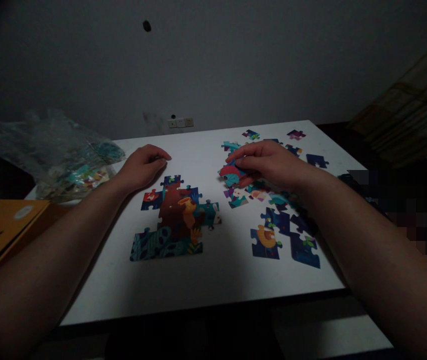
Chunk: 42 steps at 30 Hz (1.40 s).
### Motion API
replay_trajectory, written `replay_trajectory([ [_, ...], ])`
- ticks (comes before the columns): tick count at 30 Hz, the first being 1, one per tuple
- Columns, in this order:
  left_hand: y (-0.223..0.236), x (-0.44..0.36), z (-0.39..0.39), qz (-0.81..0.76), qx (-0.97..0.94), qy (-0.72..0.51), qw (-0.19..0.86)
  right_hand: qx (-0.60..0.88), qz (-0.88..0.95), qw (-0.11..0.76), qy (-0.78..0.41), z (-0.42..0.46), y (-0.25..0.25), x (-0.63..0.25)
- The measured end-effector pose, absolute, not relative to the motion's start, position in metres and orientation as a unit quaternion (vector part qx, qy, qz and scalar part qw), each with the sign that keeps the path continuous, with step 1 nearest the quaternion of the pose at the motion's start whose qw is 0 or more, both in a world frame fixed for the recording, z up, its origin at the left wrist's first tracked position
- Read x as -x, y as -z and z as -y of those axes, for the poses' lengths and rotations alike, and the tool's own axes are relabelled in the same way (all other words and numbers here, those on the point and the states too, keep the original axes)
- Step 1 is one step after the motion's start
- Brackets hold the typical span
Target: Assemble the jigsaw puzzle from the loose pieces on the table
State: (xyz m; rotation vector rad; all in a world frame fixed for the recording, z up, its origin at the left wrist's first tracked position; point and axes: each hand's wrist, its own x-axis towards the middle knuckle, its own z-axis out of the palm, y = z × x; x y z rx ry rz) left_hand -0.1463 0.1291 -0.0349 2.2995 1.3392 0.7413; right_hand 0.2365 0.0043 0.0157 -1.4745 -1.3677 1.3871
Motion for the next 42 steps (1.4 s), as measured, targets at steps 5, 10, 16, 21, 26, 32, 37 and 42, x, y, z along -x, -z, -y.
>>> replay_trajectory([
  [5,0.036,0.148,-0.131,-0.463,-0.827,-0.264,0.179,0.559,0.534,0.333,-0.539,-0.007,-0.012,-0.241],
  [10,0.038,0.148,-0.132,-0.460,-0.832,-0.262,0.166,0.547,0.539,0.333,-0.547,-0.010,-0.005,-0.243],
  [16,0.036,0.148,-0.132,-0.451,-0.835,-0.263,0.172,0.541,0.550,0.319,-0.551,-0.008,-0.005,-0.240],
  [21,0.035,0.148,-0.131,-0.454,-0.834,-0.262,0.170,0.539,0.562,0.315,-0.543,-0.008,-0.002,-0.239],
  [26,0.034,0.147,-0.130,-0.456,-0.834,-0.257,0.176,0.542,0.566,0.309,-0.540,-0.006,-0.005,-0.236],
  [32,0.032,0.147,-0.129,-0.457,-0.832,-0.259,0.176,0.541,0.566,0.304,-0.542,-0.004,-0.010,-0.233],
  [37,0.033,0.147,-0.130,-0.455,-0.835,-0.255,0.173,0.545,0.571,0.293,-0.539,-0.005,-0.009,-0.234],
  [42,0.035,0.148,-0.132,-0.458,-0.839,-0.247,0.160,0.501,0.597,0.293,-0.555,-0.001,-0.012,-0.235],
])
